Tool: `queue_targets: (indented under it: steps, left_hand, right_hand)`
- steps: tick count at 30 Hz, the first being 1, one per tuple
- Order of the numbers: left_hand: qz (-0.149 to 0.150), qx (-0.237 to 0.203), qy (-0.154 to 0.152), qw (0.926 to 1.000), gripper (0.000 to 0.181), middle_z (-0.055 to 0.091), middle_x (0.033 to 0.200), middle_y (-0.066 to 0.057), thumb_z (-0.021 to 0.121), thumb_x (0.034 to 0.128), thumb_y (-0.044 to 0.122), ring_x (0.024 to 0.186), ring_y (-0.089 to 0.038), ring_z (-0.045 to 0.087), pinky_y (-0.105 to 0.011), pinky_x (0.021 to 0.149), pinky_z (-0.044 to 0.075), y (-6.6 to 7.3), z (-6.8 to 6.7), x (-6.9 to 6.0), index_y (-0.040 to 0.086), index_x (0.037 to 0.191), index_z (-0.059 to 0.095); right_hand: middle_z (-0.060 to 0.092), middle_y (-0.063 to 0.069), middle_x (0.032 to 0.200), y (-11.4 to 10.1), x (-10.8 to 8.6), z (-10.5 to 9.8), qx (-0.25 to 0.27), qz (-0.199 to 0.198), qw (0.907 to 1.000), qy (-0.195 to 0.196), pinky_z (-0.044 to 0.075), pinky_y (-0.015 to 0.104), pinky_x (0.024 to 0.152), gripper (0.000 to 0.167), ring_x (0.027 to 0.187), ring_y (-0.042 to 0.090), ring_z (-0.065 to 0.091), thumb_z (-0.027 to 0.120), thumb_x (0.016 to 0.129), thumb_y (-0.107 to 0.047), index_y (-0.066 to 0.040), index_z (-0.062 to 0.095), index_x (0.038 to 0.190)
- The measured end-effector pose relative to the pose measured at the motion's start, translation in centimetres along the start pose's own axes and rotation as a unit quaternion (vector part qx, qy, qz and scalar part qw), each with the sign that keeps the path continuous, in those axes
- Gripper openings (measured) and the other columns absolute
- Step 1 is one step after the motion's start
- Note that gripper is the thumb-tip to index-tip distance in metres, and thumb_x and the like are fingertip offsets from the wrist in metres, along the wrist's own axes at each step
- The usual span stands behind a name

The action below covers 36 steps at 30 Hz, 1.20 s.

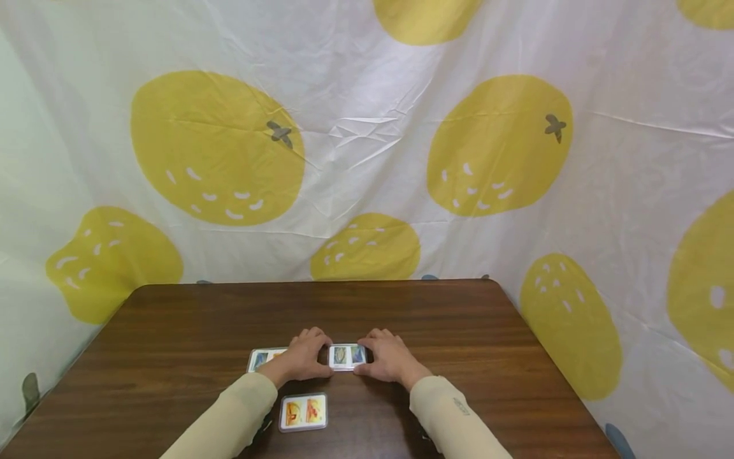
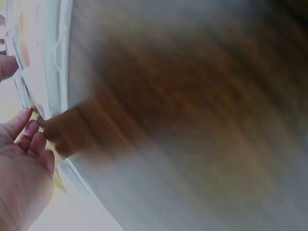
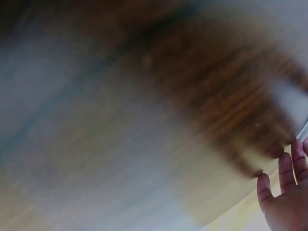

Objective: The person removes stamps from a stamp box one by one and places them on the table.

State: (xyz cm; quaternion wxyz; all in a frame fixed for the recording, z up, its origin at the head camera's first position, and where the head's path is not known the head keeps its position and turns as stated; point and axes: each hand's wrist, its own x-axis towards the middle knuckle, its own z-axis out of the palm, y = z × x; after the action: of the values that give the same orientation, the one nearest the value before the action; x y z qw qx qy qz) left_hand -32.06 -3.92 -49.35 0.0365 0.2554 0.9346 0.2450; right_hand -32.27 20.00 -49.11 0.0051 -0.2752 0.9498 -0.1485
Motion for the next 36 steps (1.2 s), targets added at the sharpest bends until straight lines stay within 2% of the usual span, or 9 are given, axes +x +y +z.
queue_targets:
  steps: [10,17,25,36]
  left_hand:
    - [-0.011,-0.018,-0.009,0.9997,0.052,0.050,0.121,-0.010,0.080,0.0746,0.027,0.115,-0.032,0.044,-0.052,0.099,0.034,-0.15,0.14,0.30,0.005,0.117,0.061]
    - [-0.014,-0.012,-0.012,0.9998,0.050,0.050,0.124,-0.008,0.078,0.0774,0.029,0.117,-0.031,0.043,-0.051,0.098,0.034,-0.33,0.40,0.38,0.007,0.118,0.059]
    - [-0.010,0.004,-0.004,0.9999,0.047,0.050,0.122,-0.008,0.079,0.0754,0.028,0.115,-0.031,0.044,-0.050,0.093,0.034,-0.25,0.42,0.28,0.009,0.112,0.057]
    - [-0.011,0.003,-0.014,0.9998,0.047,0.049,0.121,-0.006,0.078,0.0775,0.031,0.115,-0.029,0.044,-0.047,0.091,0.034,-0.17,0.27,0.11,0.010,0.113,0.056]
  right_hand:
    - [0.058,0.011,0.123,-0.06,-0.07,0.01,0.001,-0.001,1.0000,0.002,0.039,0.058,0.096,0.059,0.116,0.033,0.052,0.076,0.085,-0.043,-0.007,0.062,0.131]
    - [0.058,0.011,0.122,-0.11,-0.15,-0.03,-0.005,-0.006,1.0000,0.003,0.040,0.058,0.095,0.059,0.115,0.032,0.052,0.075,0.086,-0.044,-0.007,0.062,0.130]
    - [0.057,0.011,0.123,-0.24,-0.10,-0.15,-0.002,0.001,1.0000,-0.008,0.039,0.058,0.097,0.061,0.117,0.032,0.051,0.074,0.086,-0.046,-0.007,0.061,0.132]
    - [0.058,0.010,0.123,-0.16,-0.05,-0.22,-0.004,0.004,0.9999,-0.013,0.039,0.057,0.097,0.066,0.116,0.031,0.051,0.076,0.085,-0.046,-0.006,0.060,0.135]
